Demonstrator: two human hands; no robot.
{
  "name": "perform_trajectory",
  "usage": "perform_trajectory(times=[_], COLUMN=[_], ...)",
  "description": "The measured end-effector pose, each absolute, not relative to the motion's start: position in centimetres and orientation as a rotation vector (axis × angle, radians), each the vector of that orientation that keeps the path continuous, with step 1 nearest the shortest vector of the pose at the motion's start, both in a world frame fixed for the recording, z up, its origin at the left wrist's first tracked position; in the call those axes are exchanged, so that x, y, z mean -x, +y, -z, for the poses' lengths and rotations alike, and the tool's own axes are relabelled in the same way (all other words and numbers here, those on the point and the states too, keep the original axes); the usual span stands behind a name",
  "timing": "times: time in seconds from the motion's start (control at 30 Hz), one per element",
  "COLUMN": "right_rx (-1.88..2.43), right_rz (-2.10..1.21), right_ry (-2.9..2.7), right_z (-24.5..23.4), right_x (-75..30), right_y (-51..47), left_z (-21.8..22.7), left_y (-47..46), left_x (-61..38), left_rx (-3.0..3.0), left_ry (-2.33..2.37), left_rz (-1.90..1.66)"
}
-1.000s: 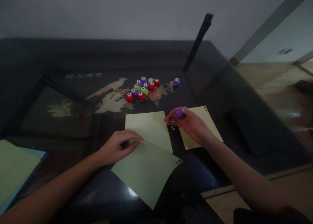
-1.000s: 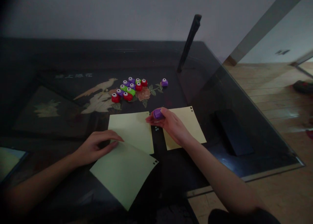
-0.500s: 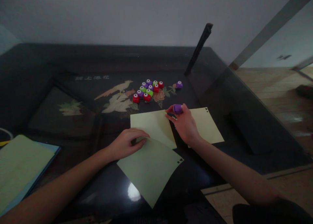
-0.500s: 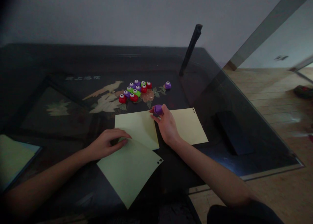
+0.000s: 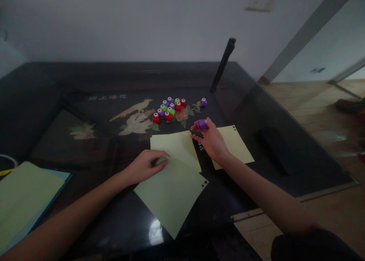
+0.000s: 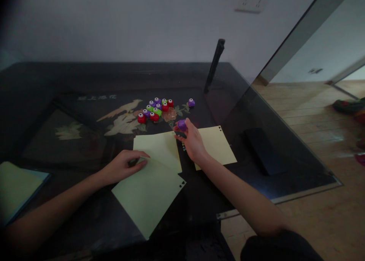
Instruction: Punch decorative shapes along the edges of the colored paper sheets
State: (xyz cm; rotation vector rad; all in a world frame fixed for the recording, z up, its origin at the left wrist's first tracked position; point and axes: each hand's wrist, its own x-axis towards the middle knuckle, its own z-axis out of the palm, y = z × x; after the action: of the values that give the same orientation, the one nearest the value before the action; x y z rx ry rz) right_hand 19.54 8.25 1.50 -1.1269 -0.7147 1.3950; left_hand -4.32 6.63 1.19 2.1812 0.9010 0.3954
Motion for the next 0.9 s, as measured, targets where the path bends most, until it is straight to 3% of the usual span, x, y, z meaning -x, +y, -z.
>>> perform_trajectory(times=[0.2,0.4,0.9], right_rx=[1.065,1.280,1.655], right_rz=[-1.327,-1.108,-0.393], right_ry=[-0.732,-1.194,-1.582], right_z=[-2.2,-3.2,1.3], right_x=[-20.8,-24.5,-27.9], right_y=[8.2,10.9,20.5], left_z=[-1.4,-1.8,-4.4], left_y=[6.2,6.1,6.5], left_x=[4.1,4.0,4.7], left_rx=[-2.155,-2.144,-1.987], left_ry=[0.905,0.904,0.965], left_rz=[-0.403,-0.400,-0.410])
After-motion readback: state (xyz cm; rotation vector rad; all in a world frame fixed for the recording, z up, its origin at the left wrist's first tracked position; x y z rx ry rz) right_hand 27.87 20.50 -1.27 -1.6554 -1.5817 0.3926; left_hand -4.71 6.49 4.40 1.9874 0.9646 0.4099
